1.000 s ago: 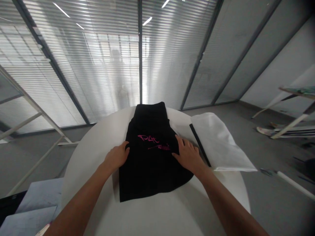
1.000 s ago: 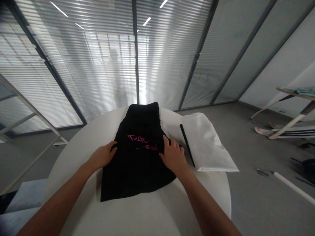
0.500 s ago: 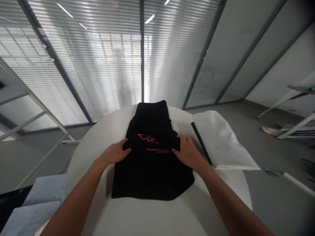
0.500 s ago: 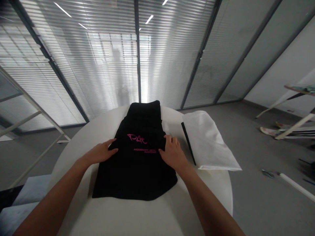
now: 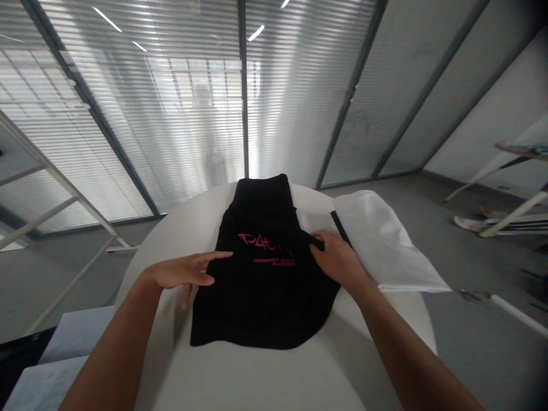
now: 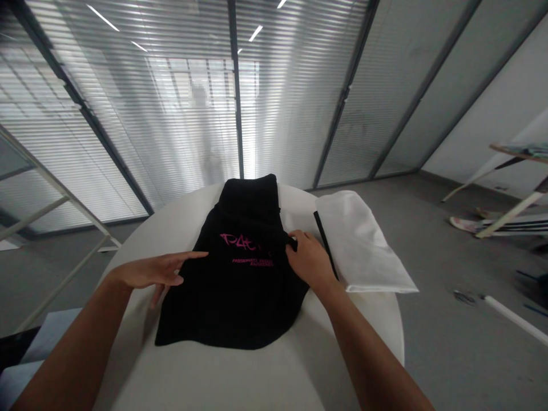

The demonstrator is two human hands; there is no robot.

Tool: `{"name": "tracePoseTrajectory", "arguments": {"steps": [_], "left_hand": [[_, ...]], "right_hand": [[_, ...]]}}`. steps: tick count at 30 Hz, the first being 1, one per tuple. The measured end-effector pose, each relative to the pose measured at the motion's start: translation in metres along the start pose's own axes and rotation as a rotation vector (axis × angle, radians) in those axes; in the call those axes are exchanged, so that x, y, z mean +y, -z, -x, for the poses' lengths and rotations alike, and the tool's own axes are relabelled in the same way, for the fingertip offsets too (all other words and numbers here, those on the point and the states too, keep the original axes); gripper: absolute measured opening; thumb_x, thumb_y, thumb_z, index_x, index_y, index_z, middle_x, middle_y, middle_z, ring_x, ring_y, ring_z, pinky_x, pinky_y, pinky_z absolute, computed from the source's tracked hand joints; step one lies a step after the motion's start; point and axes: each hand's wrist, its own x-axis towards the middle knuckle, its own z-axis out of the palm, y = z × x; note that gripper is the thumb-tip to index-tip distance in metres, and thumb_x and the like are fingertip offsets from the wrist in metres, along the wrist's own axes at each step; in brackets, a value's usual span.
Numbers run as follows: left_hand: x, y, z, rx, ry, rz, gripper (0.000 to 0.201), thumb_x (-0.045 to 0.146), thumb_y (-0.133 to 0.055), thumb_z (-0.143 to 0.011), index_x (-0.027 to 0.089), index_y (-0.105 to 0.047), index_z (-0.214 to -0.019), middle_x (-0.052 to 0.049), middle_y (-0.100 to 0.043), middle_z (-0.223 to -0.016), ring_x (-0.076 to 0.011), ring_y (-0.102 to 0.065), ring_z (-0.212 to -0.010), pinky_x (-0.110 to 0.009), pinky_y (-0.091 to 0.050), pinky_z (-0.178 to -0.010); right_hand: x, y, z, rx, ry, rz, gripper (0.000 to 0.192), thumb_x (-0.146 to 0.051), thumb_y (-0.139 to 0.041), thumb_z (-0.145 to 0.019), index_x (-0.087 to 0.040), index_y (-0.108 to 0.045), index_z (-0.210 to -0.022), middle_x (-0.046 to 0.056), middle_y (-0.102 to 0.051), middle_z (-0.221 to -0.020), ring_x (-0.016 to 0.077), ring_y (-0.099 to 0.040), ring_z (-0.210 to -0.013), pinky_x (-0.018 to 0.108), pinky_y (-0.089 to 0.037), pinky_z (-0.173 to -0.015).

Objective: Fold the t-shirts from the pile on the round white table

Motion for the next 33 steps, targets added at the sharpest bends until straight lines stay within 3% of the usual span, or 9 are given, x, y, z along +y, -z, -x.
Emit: {"name": "tracePoseTrajectory", "arguments": {"steps": [3,6,9,14,18,23,27,30,33], "left_hand": [[-0.004,0.005,0.002,-0.202,0.171,-0.041,0.089,0.033,-0.065,-0.086,0.020,-0.010,-0.155,0.000,-0.066,-0.065,-0.0140,-0.059,-0.042,-0.016,-0.034,-0.039],[-0.009,0.011,0.000,-0.287,0.141,-0.059,0.087,0.034,-0.061,-0.089,0.015,-0.008,-0.155,0.001,-0.064,-0.055,-0.0158,-0.058,-0.040,-0.019,-0.037,-0.039],[-0.008,0.012,0.000,-0.294,-0.001,-0.096,0.084,0.032,-0.066,-0.085,0.013,-0.021,-0.153,0.000,-0.067,-0.061,-0.0163,-0.063,-0.052,-0.020,-0.045,-0.047],[-0.002,0.006,0.001,-0.134,-0.227,-0.110,0.064,0.034,-0.075,-0.075,0.018,-0.055,-0.134,-0.010,-0.068,-0.105,-0.0245,-0.065,-0.095,-0.029,-0.053,-0.075],[-0.011,0.010,0.002,-0.152,-0.195,-0.042,0.063,0.036,-0.082,-0.065,0.020,-0.061,-0.123,-0.011,-0.066,-0.106,-0.0233,-0.068,-0.085,-0.030,-0.056,-0.067],[-0.018,0.016,0.003,-0.234,-0.033,0.061,0.067,0.041,-0.078,-0.068,0.024,-0.055,-0.129,-0.011,-0.066,-0.109,-0.0191,-0.068,-0.071,-0.025,-0.053,-0.052],[-0.017,0.017,-0.002,-0.227,0.109,-0.080,0.044,0.044,-0.068,-0.078,0.019,-0.065,-0.113,-0.006,-0.068,-0.071,-0.0181,-0.064,-0.055,-0.025,-0.048,-0.047],[-0.021,0.018,-0.011,-0.154,0.151,-0.196,0.032,0.045,-0.063,-0.080,0.017,-0.070,-0.092,-0.003,-0.062,-0.056,-0.0154,-0.058,-0.044,-0.024,-0.043,-0.043],[-0.025,0.017,-0.024,0.217,0.016,-0.298,0.029,0.042,-0.057,-0.082,0.016,-0.069,-0.085,0.001,-0.053,-0.047,-0.0129,-0.053,-0.041,-0.022,-0.040,-0.044]], "right_hand": [[-0.001,0.004,-0.001,0.023,-0.025,0.008,0.023,-0.025,-0.053,-0.087,-0.019,-0.064,-0.106,0.008,-0.066,-0.102,0.0205,-0.062,-0.097,0.030,-0.044,-0.087],[-0.003,0.007,0.000,0.041,-0.050,0.022,0.022,-0.027,-0.054,-0.087,-0.020,-0.066,-0.104,0.008,-0.067,-0.102,0.0203,-0.063,-0.096,0.030,-0.045,-0.086],[-0.005,0.010,0.001,0.065,-0.070,0.032,0.023,-0.029,-0.054,-0.088,-0.021,-0.068,-0.103,0.008,-0.067,-0.102,0.0206,-0.063,-0.095,0.030,-0.045,-0.085],[-0.009,0.015,0.004,0.065,-0.050,0.029,0.026,-0.030,-0.051,-0.089,-0.021,-0.070,-0.105,0.008,-0.068,-0.103,0.0218,-0.064,-0.095,0.031,-0.045,-0.085],[-0.012,0.017,0.004,0.043,-0.035,-0.036,0.025,-0.029,-0.053,-0.088,-0.021,-0.072,-0.101,0.008,-0.070,-0.102,0.0225,-0.064,-0.094,0.033,-0.045,-0.086],[-0.012,0.020,0.004,-0.083,-0.108,-0.617,0.026,-0.039,-0.056,-0.086,-0.019,-0.071,-0.095,0.003,-0.071,-0.087,0.0204,-0.066,-0.082,0.031,-0.049,-0.074],[-0.021,0.025,0.012,-0.244,-0.176,-1.211,0.044,-0.046,-0.066,-0.080,-0.020,-0.065,-0.115,0.004,-0.072,-0.097,0.0192,-0.067,-0.082,0.030,-0.052,-0.071],[-0.036,0.023,0.022,-0.351,-0.102,-1.382,0.050,-0.039,-0.068,-0.080,-0.025,-0.059,-0.127,0.005,-0.068,-0.116,0.0200,-0.066,-0.098,0.034,-0.052,-0.085],[-0.054,0.014,0.035,-0.489,0.031,-1.413,0.057,-0.032,-0.070,-0.079,-0.028,-0.055,-0.133,0.005,-0.061,-0.131,0.0221,-0.060,-0.115,0.041,-0.046,-0.100]]}}
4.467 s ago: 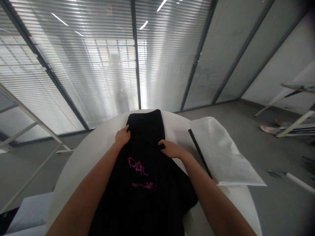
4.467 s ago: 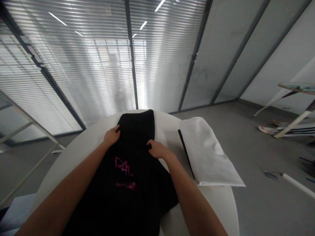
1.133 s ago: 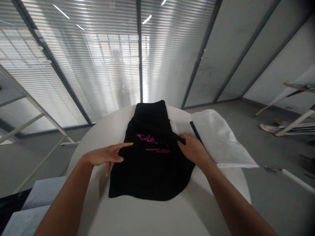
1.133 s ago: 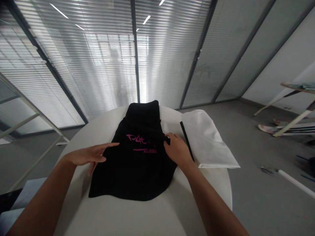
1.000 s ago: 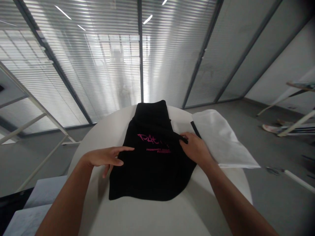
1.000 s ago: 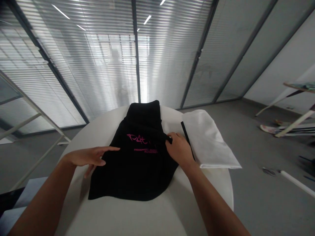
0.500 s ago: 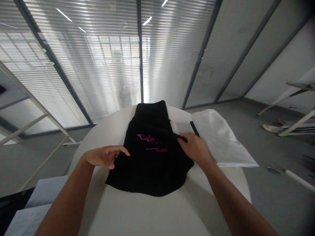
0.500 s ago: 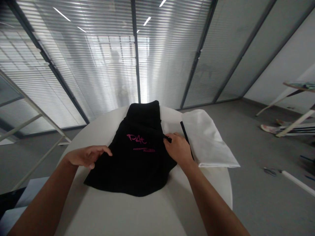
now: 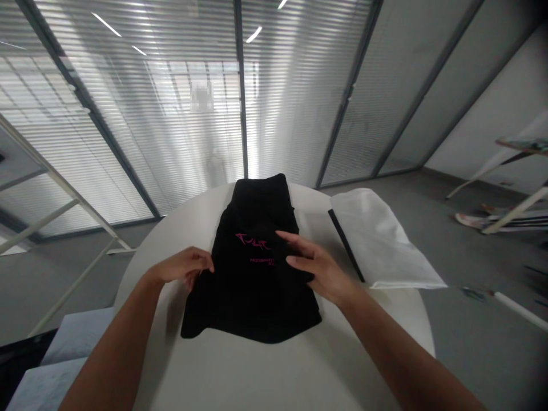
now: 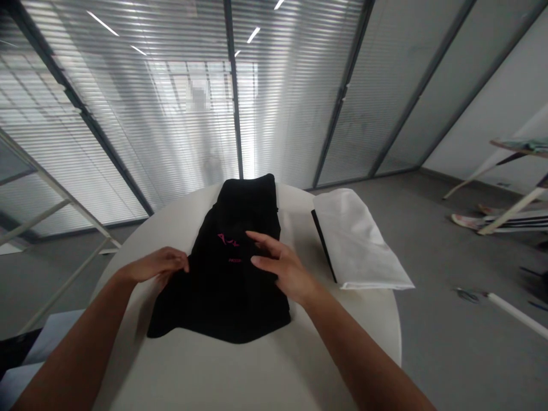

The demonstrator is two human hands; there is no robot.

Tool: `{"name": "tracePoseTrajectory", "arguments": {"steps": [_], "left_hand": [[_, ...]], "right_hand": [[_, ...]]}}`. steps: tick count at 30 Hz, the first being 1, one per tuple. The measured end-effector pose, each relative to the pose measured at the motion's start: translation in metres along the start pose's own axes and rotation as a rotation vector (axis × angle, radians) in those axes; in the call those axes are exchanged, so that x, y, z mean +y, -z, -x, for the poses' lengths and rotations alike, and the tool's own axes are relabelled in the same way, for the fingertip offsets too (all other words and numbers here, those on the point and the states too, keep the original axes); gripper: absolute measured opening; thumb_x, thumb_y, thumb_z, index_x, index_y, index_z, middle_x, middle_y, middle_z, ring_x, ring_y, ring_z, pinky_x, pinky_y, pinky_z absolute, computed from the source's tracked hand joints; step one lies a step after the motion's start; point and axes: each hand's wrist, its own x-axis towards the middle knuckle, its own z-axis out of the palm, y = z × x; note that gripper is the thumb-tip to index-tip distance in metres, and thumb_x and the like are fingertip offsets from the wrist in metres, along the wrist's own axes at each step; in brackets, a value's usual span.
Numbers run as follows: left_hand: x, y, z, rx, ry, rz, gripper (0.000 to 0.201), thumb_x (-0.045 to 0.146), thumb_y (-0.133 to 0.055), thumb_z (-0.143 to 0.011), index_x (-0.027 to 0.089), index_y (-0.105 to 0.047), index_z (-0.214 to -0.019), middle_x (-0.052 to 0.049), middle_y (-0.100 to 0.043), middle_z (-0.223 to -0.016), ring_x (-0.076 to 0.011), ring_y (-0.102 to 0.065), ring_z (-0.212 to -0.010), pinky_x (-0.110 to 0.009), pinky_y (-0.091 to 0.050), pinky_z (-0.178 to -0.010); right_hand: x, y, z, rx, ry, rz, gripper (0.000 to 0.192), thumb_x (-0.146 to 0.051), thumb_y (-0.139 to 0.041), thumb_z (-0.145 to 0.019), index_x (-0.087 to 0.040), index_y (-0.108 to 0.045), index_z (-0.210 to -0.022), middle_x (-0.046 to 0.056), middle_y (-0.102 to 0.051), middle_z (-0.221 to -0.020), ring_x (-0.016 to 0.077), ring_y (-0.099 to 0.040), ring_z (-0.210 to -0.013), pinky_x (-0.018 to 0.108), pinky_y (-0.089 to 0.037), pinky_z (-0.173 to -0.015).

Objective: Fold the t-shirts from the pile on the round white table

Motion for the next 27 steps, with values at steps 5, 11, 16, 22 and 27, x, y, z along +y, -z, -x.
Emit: {"name": "tracePoseTrajectory", "arguments": {"steps": [5,11,16,22,27], "left_hand": [[0.011,-0.025,-0.013,0.349,-0.203,-0.015,0.043,0.034,-0.056,-0.083,0.016,-0.060,-0.122,0.006,-0.049,-0.051,-0.0104,-0.048,-0.046,-0.021,-0.038,-0.048],[0.032,-0.059,-0.010,0.144,-0.309,-0.159,0.077,0.022,-0.060,-0.077,0.027,-0.034,-0.150,-0.001,-0.069,-0.084,-0.0163,-0.062,-0.068,-0.028,-0.049,-0.065],[0.028,-0.060,-0.018,0.218,-0.376,-0.250,0.046,0.018,-0.049,-0.079,0.024,-0.066,-0.121,-0.003,-0.071,-0.110,-0.0225,-0.066,-0.099,-0.035,-0.049,-0.093],[0.026,-0.055,-0.020,0.455,-0.376,-0.100,0.029,0.023,-0.049,-0.082,0.020,-0.069,-0.103,-0.004,-0.072,-0.102,-0.0210,-0.065,-0.096,-0.034,-0.050,-0.090],[0.024,-0.050,-0.020,0.606,-0.383,0.073,0.030,0.036,-0.054,-0.084,0.017,-0.065,-0.105,-0.006,-0.070,-0.100,-0.0214,-0.063,-0.094,-0.033,-0.050,-0.086]], "right_hand": [[0.024,-0.029,0.004,-0.270,0.038,0.075,0.070,-0.030,-0.074,-0.078,-0.030,-0.046,-0.142,0.005,-0.048,-0.146,0.0223,-0.043,-0.135,0.045,-0.034,-0.112],[0.027,-0.042,0.014,-0.399,0.140,0.494,0.081,-0.028,-0.064,-0.084,-0.027,-0.022,-0.154,0.009,-0.034,-0.155,0.0243,-0.038,-0.138,0.046,-0.036,-0.109],[0.037,-0.054,0.019,-0.373,0.247,1.109,0.094,-0.034,-0.065,-0.082,-0.028,-0.008,-0.156,0.011,-0.020,-0.160,0.0310,-0.025,-0.142,0.057,-0.025,-0.111],[0.051,-0.063,0.020,-0.084,0.416,1.473,0.085,-0.032,-0.066,-0.083,-0.027,-0.020,-0.154,0.013,-0.024,-0.158,0.0328,-0.026,-0.140,0.054,-0.028,-0.108],[0.039,-0.056,0.017,0.150,0.455,1.498,0.076,-0.023,-0.059,-0.085,-0.027,-0.025,-0.153,0.014,-0.042,-0.146,0.0327,-0.036,-0.132,0.053,-0.031,-0.105]]}}
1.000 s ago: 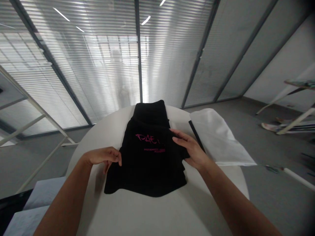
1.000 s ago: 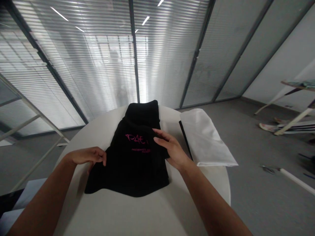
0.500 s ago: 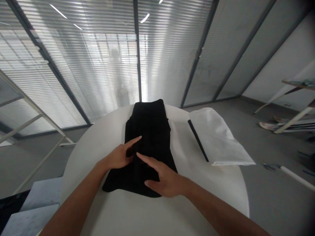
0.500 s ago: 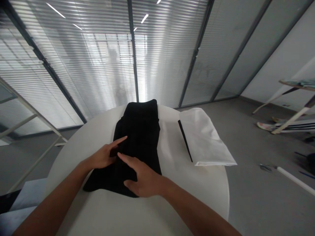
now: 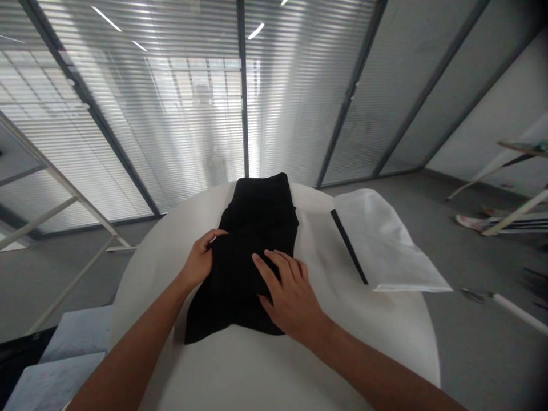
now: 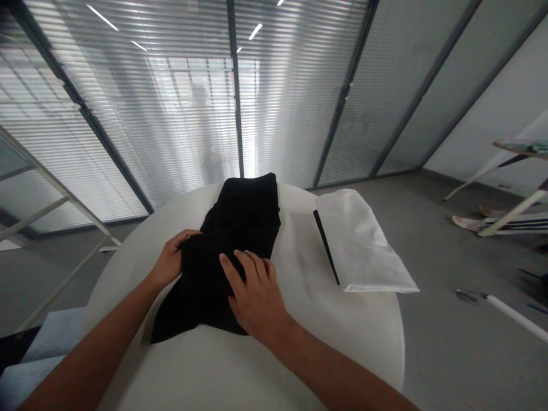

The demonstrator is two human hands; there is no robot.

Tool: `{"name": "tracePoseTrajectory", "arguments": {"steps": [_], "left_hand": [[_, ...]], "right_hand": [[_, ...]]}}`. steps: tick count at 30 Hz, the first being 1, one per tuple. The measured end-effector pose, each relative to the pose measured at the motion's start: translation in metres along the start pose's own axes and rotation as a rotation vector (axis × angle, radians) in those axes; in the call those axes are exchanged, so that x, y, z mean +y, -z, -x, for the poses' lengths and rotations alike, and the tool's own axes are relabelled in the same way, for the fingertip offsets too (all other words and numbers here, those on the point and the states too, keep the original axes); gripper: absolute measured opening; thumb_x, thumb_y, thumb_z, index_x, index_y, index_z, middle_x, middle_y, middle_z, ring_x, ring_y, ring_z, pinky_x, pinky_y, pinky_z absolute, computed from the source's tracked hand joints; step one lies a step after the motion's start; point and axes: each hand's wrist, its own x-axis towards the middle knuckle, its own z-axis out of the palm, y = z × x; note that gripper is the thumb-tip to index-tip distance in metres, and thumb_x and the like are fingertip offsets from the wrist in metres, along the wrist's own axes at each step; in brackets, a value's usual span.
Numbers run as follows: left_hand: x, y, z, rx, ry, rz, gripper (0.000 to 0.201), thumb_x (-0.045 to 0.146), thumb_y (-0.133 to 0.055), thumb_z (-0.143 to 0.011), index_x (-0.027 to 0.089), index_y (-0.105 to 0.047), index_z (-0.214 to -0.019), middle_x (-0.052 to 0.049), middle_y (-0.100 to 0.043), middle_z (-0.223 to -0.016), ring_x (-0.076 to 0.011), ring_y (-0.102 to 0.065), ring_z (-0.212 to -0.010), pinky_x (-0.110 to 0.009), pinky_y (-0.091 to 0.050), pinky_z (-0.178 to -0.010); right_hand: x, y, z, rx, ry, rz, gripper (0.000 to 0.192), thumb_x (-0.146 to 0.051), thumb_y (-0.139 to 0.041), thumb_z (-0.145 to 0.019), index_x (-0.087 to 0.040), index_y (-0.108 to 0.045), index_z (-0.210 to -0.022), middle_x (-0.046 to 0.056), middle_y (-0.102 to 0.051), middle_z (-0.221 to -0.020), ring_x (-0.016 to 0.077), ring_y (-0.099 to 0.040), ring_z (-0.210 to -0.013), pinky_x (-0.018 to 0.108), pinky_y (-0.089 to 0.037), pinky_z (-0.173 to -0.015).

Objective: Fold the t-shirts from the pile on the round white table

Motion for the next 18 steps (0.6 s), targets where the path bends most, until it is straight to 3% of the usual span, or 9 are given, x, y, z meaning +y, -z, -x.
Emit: {"name": "tracePoseTrajectory", "arguments": {"steps": [4,8,12,14,16,18], "left_hand": [[0.000,-0.005,0.004,-0.034,0.149,0.213,0.045,0.049,-0.049,-0.087,0.018,-0.060,-0.118,-0.007,-0.069,-0.105,-0.0243,-0.062,-0.102,-0.035,-0.050,-0.088],[0.019,-0.011,0.009,-0.167,0.392,0.487,0.058,0.058,-0.048,-0.086,0.020,-0.054,-0.130,-0.006,-0.069,-0.090,-0.0223,-0.066,-0.077,-0.034,-0.054,-0.064],[0.032,-0.004,0.004,-0.051,0.404,0.634,0.046,0.056,-0.050,-0.087,0.026,-0.056,-0.121,0.002,-0.062,-0.075,-0.0124,-0.059,-0.058,-0.023,-0.049,-0.051],[0.030,0.003,0.000,-0.017,0.424,0.694,0.035,0.053,-0.054,-0.086,0.024,-0.058,-0.106,0.005,-0.054,-0.063,-0.0093,-0.051,-0.049,-0.019,-0.043,-0.043],[0.027,0.011,-0.001,-0.051,0.428,0.743,0.029,0.047,-0.060,-0.083,0.022,-0.056,-0.096,0.006,-0.051,-0.061,-0.0080,-0.049,-0.046,-0.018,-0.041,-0.041],[0.024,0.019,0.000,-0.125,0.388,0.761,0.028,0.038,-0.068,-0.079,0.021,-0.054,-0.095,0.005,-0.054,-0.066,-0.0077,-0.052,-0.050,-0.017,-0.043,-0.044]], "right_hand": [[0.002,0.001,0.001,-0.054,-0.080,0.029,0.092,-0.029,-0.070,-0.076,-0.027,-0.020,-0.154,0.016,-0.039,-0.145,0.0368,-0.040,-0.127,0.056,-0.037,-0.099],[0.004,-0.002,0.002,-0.115,-0.119,0.069,0.098,-0.019,-0.066,-0.073,-0.030,-0.013,-0.155,0.016,-0.037,-0.145,0.0369,-0.044,-0.121,0.055,-0.043,-0.091],[0.014,0.007,-0.003,-0.037,-0.206,0.023,0.092,-0.011,-0.052,-0.077,-0.026,-0.007,-0.156,0.015,-0.043,-0.139,0.0319,-0.048,-0.117,0.046,-0.050,-0.088],[0.021,0.017,-0.006,0.018,-0.254,0.021,0.085,-0.014,-0.051,-0.078,-0.024,-0.015,-0.154,0.014,-0.047,-0.135,0.0306,-0.049,-0.117,0.043,-0.051,-0.086],[0.025,0.027,-0.009,0.031,-0.284,0.036,0.071,-0.018,-0.051,-0.079,-0.024,-0.032,-0.147,0.012,-0.051,-0.131,0.0297,-0.050,-0.114,0.041,-0.052,-0.083],[0.028,0.036,-0.010,-0.057,-0.208,0.016,0.057,-0.019,-0.050,-0.079,-0.022,-0.048,-0.136,0.011,-0.055,-0.126,0.0277,-0.054,-0.110,0.039,-0.052,-0.081]]}}
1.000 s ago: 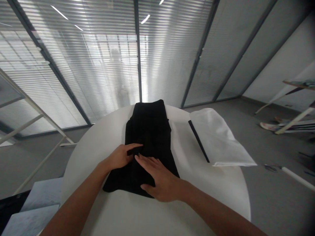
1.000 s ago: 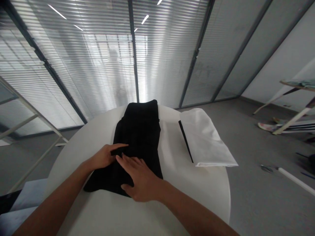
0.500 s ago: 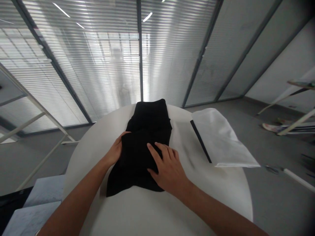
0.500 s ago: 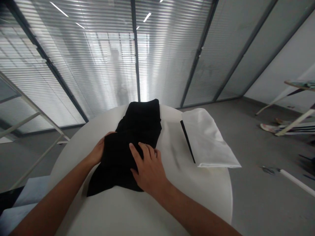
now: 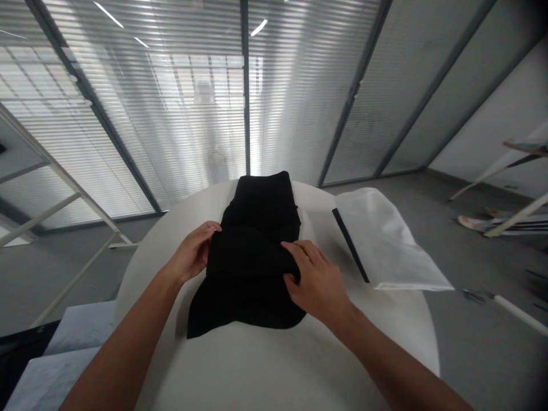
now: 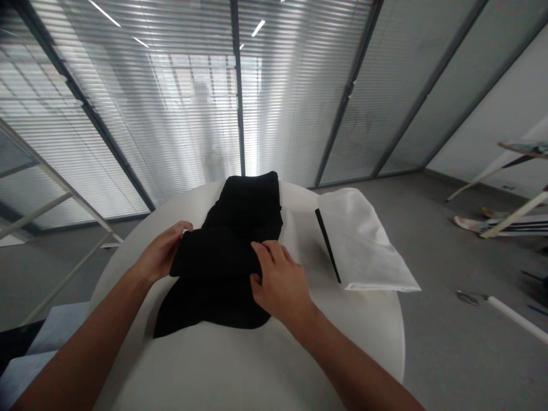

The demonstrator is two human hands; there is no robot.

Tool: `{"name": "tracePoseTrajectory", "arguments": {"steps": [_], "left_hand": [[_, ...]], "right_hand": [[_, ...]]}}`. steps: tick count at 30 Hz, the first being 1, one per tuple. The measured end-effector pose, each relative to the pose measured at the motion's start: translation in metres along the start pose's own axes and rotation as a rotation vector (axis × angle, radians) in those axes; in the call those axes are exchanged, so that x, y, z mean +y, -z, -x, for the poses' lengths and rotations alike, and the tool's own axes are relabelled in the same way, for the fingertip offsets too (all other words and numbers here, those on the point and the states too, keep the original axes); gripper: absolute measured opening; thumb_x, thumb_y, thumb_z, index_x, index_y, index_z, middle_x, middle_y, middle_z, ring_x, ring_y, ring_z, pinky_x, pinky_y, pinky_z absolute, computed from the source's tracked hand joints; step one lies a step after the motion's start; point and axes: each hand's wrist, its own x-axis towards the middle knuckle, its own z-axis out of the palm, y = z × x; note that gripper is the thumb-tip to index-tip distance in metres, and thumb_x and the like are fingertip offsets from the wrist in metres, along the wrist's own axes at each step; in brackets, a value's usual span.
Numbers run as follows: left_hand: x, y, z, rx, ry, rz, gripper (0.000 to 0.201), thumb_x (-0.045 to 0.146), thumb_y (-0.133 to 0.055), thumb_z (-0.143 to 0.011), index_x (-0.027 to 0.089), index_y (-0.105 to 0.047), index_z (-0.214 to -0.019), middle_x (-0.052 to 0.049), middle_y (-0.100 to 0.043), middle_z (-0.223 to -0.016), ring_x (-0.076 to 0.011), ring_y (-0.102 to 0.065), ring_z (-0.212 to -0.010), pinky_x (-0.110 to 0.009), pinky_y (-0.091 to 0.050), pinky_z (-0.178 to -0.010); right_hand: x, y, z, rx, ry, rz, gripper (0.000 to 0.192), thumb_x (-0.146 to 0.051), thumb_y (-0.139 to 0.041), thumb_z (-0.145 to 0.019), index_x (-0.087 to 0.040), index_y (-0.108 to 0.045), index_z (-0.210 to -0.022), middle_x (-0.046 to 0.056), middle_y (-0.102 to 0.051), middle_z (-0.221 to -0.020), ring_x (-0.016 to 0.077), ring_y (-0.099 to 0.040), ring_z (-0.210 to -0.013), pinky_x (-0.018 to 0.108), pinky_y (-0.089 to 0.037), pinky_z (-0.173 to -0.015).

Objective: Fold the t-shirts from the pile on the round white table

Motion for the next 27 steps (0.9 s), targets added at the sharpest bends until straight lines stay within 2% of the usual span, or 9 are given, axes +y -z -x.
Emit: {"name": "tracePoseTrajectory", "arguments": {"steps": [3,5,9,12,15,19,22,24,27], "left_hand": [[0.005,0.011,0.008,-0.182,0.045,-0.104,0.033,0.027,-0.075,-0.073,0.021,-0.054,-0.097,0.002,-0.061,-0.077,-0.0088,-0.058,-0.058,-0.017,-0.047,-0.050],[0.008,0.018,0.011,-0.333,0.110,-0.254,0.029,0.026,-0.076,-0.072,0.018,-0.057,-0.093,0.001,-0.061,-0.078,-0.0084,-0.058,-0.058,-0.016,-0.046,-0.049],[0.010,0.031,0.010,-0.619,0.293,-0.559,0.024,0.026,-0.072,-0.074,0.016,-0.065,-0.095,0.001,-0.059,-0.071,-0.0088,-0.056,-0.054,-0.015,-0.043,-0.044],[0.007,0.039,0.004,-0.713,0.465,-0.650,0.023,0.026,-0.066,-0.078,0.016,-0.066,-0.099,-0.001,-0.061,-0.070,-0.0143,-0.062,-0.054,-0.020,-0.047,-0.043],[0.004,0.047,0.002,-0.716,0.578,-0.639,0.025,0.025,-0.058,-0.080,0.017,-0.062,-0.104,-0.001,-0.062,-0.064,-0.0191,-0.064,-0.049,-0.024,-0.048,-0.041],[0.004,0.056,0.003,-0.749,0.609,-0.602,0.029,0.028,-0.054,-0.084,0.017,-0.056,-0.111,-0.001,-0.061,-0.057,-0.0197,-0.062,-0.044,-0.025,-0.047,-0.041],[0.007,0.056,0.005,-0.759,0.564,-0.644,0.031,0.030,-0.054,-0.086,0.017,-0.056,-0.114,-0.001,-0.063,-0.062,-0.0171,-0.062,-0.045,-0.024,-0.047,-0.043],[0.010,0.054,0.005,-0.678,0.481,-0.687,0.029,0.030,-0.055,-0.084,0.017,-0.059,-0.110,-0.001,-0.063,-0.065,-0.0150,-0.061,-0.047,-0.023,-0.048,-0.046],[0.017,0.051,0.004,-0.482,0.331,-0.747,0.024,0.029,-0.057,-0.081,0.017,-0.063,-0.101,-0.001,-0.063,-0.074,-0.0122,-0.060,-0.055,-0.022,-0.050,-0.052]], "right_hand": [[0.000,0.008,0.001,-0.302,0.287,-0.097,0.048,-0.015,-0.047,-0.078,-0.021,-0.058,-0.124,0.008,-0.061,-0.113,0.0224,-0.059,-0.099,0.034,-0.050,-0.080],[-0.002,0.009,0.002,-0.471,0.427,-0.189,0.047,-0.013,-0.049,-0.075,-0.020,-0.061,-0.120,0.007,-0.063,-0.107,0.0204,-0.060,-0.094,0.033,-0.049,-0.081],[-0.003,0.006,0.004,-0.634,0.535,-0.357,0.052,-0.012,-0.053,-0.068,-0.016,-0.063,-0.118,0.007,-0.064,-0.103,0.0204,-0.060,-0.093,0.031,-0.048,-0.083],[0.001,0.007,0.003,-0.714,0.555,-0.462,0.052,-0.011,-0.054,-0.067,-0.017,-0.062,-0.118,0.007,-0.064,-0.104,0.0195,-0.061,-0.093,0.029,-0.048,-0.082],[0.005,0.010,0.000,-0.784,0.530,-0.510,0.042,-0.015,-0.055,-0.071,-0.017,-0.063,-0.112,0.007,-0.063,-0.104,0.0188,-0.061,-0.090,0.028,-0.048,-0.078],[0.007,0.012,-0.003,-0.874,0.492,-0.514,0.027,-0.019,-0.060,-0.072,-0.016,-0.064,-0.098,0.006,-0.062,-0.097,0.0180,-0.059,-0.083,0.029,-0.047,-0.075],[0.007,0.016,-0.002,-0.880,0.491,-0.563,0.040,-0.021,-0.061,-0.074,-0.017,-0.062,-0.113,0.007,-0.061,-0.108,0.0184,-0.059,-0.091,0.029,-0.047,-0.080],[0.006,0.019,-0.001,-0.841,0.454,-0.539,0.050,-0.024,-0.063,-0.075,-0.020,-0.058,-0.124,0.007,-0.058,-0.116,0.0193,-0.058,-0.096,0.030,-0.046,-0.084],[0.006,0.021,0.002,-0.759,0.323,-0.360,0.050,-0.038,-0.068,-0.075,-0.021,-0.059,-0.120,0.008,-0.056,-0.114,0.0231,-0.056,-0.097,0.037,-0.045,-0.084]]}}
